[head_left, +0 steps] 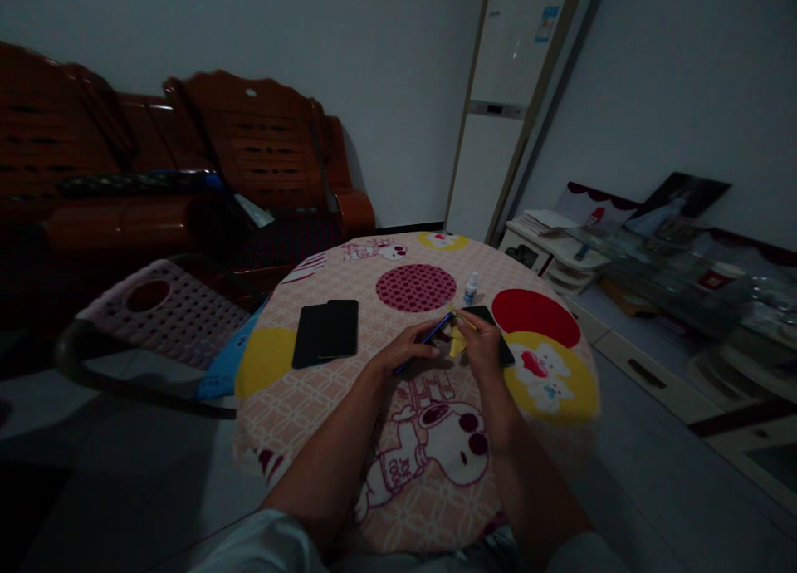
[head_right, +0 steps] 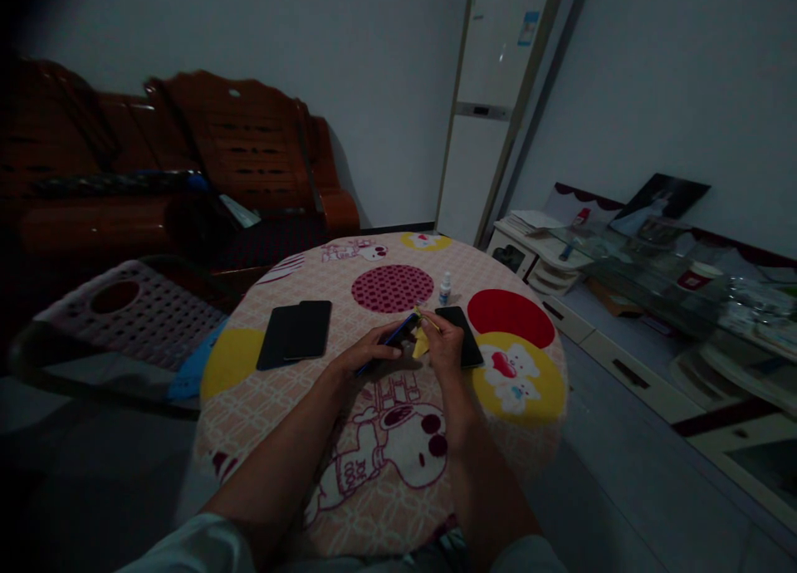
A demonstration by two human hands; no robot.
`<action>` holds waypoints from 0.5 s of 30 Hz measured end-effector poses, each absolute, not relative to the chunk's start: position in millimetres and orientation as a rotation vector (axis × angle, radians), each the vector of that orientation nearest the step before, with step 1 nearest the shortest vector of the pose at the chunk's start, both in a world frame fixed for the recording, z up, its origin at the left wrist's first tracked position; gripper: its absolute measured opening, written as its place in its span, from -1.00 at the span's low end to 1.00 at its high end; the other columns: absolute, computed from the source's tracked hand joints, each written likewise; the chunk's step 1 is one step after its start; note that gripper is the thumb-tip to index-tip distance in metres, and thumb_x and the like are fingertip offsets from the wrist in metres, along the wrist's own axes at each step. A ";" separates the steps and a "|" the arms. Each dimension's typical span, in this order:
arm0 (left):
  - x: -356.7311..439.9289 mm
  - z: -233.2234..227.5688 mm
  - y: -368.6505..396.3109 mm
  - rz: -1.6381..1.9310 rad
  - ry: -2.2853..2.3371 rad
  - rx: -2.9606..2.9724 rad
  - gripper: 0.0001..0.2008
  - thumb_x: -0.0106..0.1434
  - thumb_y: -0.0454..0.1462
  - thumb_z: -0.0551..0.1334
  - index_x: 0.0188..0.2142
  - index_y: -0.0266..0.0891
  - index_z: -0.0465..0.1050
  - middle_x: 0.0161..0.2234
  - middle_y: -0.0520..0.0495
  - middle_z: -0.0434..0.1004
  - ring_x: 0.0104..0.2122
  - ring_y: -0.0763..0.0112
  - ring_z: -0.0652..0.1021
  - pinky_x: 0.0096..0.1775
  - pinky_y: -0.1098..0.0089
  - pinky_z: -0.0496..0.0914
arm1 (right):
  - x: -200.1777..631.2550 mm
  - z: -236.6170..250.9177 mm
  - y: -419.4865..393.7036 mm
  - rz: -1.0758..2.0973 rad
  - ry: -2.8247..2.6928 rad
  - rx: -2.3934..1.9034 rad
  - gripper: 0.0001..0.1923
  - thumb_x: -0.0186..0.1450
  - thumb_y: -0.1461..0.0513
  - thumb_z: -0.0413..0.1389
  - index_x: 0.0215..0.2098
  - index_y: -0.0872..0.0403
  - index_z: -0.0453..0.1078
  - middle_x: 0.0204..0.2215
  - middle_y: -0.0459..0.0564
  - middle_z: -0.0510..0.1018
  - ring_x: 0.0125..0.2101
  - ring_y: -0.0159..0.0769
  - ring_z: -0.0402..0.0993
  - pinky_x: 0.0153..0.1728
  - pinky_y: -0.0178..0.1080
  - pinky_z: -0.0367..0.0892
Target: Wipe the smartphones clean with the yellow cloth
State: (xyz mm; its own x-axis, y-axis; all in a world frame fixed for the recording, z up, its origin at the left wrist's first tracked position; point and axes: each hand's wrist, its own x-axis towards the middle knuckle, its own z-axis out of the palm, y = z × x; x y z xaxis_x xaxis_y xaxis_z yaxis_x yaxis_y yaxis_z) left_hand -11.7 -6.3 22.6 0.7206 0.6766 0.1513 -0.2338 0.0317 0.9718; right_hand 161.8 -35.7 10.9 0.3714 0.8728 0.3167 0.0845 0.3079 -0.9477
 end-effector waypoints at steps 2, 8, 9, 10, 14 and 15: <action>-12.8 22.7 -6.3 0.716 0.390 1.365 -0.33 -0.06 -0.31 0.34 0.11 -0.25 0.36 -0.06 -0.16 0.47 -0.08 0.17 0.44 -0.05 0.25 0.30 | 163.2 8.5 -34.0 0.699 -1.057 -1.164 -0.66 0.10 0.12 0.20 -0.21 0.11 0.57 -0.31 0.02 0.65 -0.34 -0.18 0.56 -0.33 -0.22 0.44; -16.1 23.7 -6.0 0.689 0.410 1.397 -0.34 -0.06 -0.31 0.32 0.11 -0.26 0.37 -0.08 -0.17 0.48 -0.09 0.16 0.44 -0.09 0.27 0.31 | 167.1 4.3 -30.9 0.733 -1.000 -1.243 -0.69 0.07 0.15 0.19 -0.25 0.12 0.58 -0.38 -0.01 0.65 -0.43 -0.21 0.55 -0.43 -0.26 0.43; -16.6 23.2 -5.4 0.689 0.415 1.410 -0.34 -0.06 -0.31 0.31 0.11 -0.26 0.37 -0.08 -0.17 0.48 -0.09 0.16 0.44 -0.09 0.28 0.30 | 166.6 4.9 -31.4 0.738 -0.998 -1.235 -0.68 0.07 0.14 0.20 -0.24 0.12 0.57 -0.37 -0.01 0.65 -0.42 -0.21 0.55 -0.42 -0.25 0.44; -17.1 22.5 -4.6 0.690 0.420 1.422 -0.33 -0.06 -0.31 0.31 0.12 -0.26 0.36 -0.08 -0.17 0.48 -0.09 0.16 0.44 -0.10 0.29 0.30 | 165.5 6.2 -32.4 0.747 -0.998 -1.216 -0.68 0.07 0.14 0.21 -0.24 0.12 0.57 -0.37 -0.01 0.65 -0.42 -0.22 0.55 -0.41 -0.25 0.45; -17.9 18.8 -1.1 0.684 0.433 1.450 -0.30 -0.05 -0.30 0.30 0.15 -0.26 0.33 -0.08 -0.16 0.49 -0.11 0.18 0.44 -0.12 0.31 0.31 | 157.3 16.0 -39.8 0.803 -1.024 -1.101 -0.65 0.09 0.11 0.22 -0.19 0.10 0.56 -0.31 0.01 0.64 -0.37 -0.21 0.57 -0.36 -0.24 0.46; -17.9 18.3 -0.6 0.684 0.430 1.451 -0.31 -0.05 -0.30 0.30 0.15 -0.26 0.33 -0.08 -0.15 0.48 -0.11 0.19 0.44 -0.12 0.31 0.30 | 155.5 18.4 -41.6 0.798 -1.031 -1.076 -0.66 0.10 0.11 0.22 -0.20 0.10 0.56 -0.29 0.01 0.64 -0.33 -0.19 0.57 -0.33 -0.23 0.46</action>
